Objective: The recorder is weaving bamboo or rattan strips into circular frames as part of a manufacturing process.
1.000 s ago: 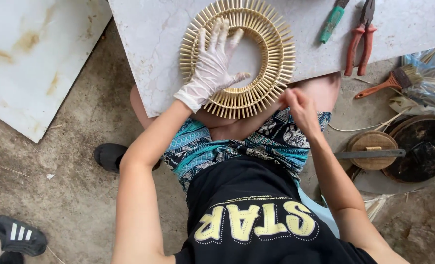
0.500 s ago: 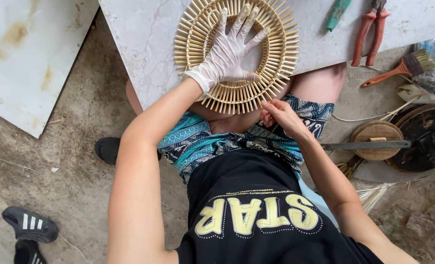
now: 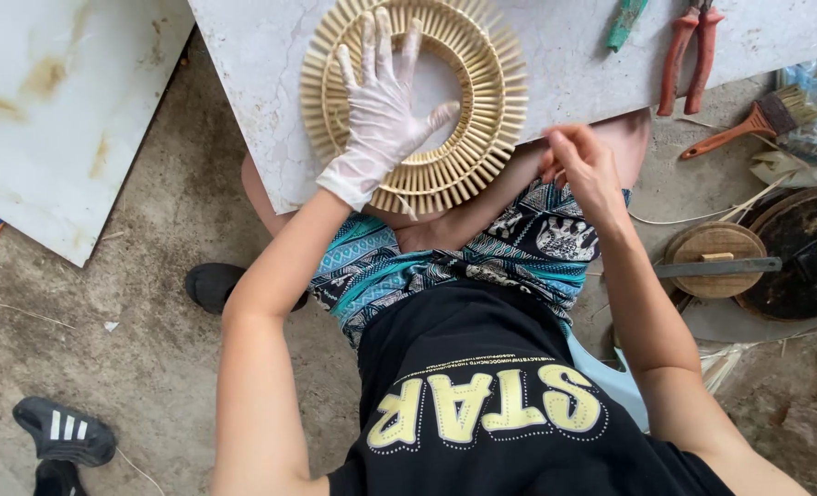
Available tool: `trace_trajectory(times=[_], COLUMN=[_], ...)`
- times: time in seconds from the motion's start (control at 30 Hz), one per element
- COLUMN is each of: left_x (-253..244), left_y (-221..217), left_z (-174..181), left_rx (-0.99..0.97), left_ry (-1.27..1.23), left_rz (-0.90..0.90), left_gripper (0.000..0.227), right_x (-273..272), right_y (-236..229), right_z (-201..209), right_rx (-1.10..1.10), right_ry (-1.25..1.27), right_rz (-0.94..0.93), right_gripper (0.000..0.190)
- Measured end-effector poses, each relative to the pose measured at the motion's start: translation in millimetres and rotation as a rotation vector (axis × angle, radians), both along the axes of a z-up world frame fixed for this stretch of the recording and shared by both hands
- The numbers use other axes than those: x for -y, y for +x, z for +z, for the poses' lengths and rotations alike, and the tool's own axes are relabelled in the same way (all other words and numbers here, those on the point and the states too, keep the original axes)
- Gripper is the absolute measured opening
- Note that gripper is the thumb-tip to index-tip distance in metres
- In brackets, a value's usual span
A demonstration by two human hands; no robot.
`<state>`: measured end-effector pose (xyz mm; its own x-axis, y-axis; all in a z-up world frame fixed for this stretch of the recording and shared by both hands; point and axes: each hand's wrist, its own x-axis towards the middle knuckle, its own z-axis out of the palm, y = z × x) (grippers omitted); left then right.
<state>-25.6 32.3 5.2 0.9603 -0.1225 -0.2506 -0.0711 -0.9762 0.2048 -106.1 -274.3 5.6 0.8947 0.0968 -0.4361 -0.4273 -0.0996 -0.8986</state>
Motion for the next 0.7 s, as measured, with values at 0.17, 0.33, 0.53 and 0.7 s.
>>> trace_trajectory(times=[0.17,0.33,0.53,0.7], left_x=[3,14,12,20], left_y=[8,14,16,10], left_z=[3,-43,-44,-22], left_rx=[-0.100,-0.001,0.009,-0.049], left_ry=[-0.036,-0.007,-0.030,0.034], left_rz=[-0.304,-0.378,-0.390,-0.317], left_gripper=[0.129,0.128,0.126,0.121], right_x=[-22,-41,-47,-23], right_y=[-21,-33,-39,-19], right_z=[-28,-52,-61,-54], right_rx=[-0.341,-0.369,-0.265,-0.271], right_ry=[-0.230,-0.087,0.071,0.089], right_rz=[0.421,0.406,0.231,0.159], right_gripper=[0.050,0.050,0.050,0.052])
